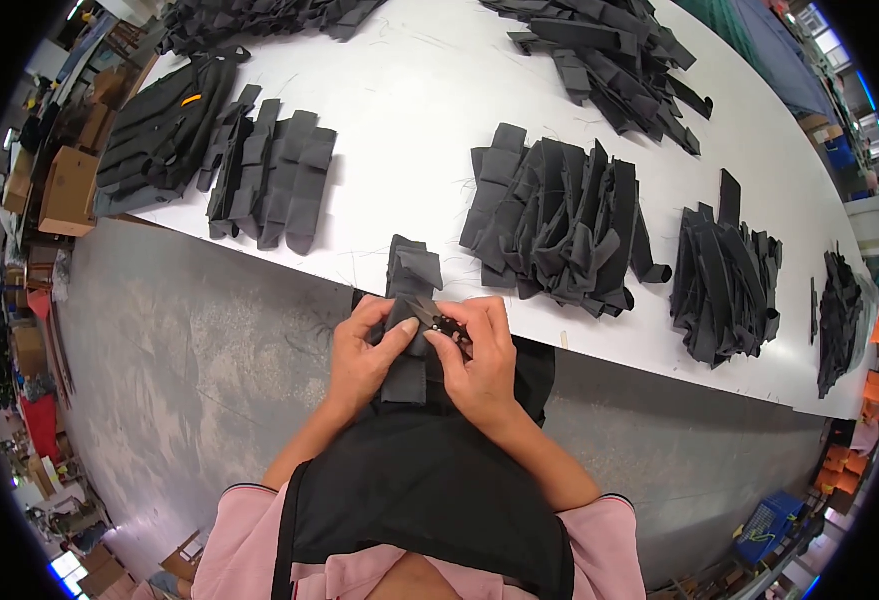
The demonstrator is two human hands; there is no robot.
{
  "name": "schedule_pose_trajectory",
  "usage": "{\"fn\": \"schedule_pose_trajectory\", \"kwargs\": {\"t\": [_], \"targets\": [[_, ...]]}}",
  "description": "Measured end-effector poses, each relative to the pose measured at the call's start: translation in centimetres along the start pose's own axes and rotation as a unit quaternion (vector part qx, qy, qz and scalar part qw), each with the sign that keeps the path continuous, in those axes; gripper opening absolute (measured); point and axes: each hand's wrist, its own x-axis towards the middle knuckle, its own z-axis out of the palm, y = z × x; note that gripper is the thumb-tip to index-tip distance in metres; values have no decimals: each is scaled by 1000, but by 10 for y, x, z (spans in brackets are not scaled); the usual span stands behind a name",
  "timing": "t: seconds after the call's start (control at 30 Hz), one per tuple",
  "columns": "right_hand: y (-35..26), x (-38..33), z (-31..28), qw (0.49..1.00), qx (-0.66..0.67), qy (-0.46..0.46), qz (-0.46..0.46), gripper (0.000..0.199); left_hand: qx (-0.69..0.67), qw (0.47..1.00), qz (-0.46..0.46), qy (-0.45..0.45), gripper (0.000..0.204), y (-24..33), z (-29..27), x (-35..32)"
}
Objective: Trimming excess threads and small fabric components for bag assembly using thread nippers.
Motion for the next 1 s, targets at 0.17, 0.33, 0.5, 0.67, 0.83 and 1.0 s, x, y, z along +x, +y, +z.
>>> {"fn": "schedule_pose_trajectory", "kwargs": {"t": [0.17, 0.33, 0.5, 0.67, 0.83, 1.0], "targets": [[5, -4, 4, 913, 362, -19, 188, 29, 5, 1000, 27, 1, 20, 2, 2, 2], [13, -3, -7, 754, 568, -69, 322, 33, -28, 998, -13, -49, 20, 1, -4, 7], [12, -1, -6, 977, 179, -35, 107, 27, -138, 982, -118, -56, 21, -7, -2, 3], [1, 9, -26, 999, -20, -35, -1, 24, -202, 961, -178, -63, 24, 0, -5, 5], [-1, 19, -26, 994, -50, -60, -75, 27, -196, 960, -186, -74, 23, 2, -5, 4], [4, 18, -20, 990, -91, -44, -101, 29, -184, 965, -169, -82, 23, 0, -3, 3]]}}
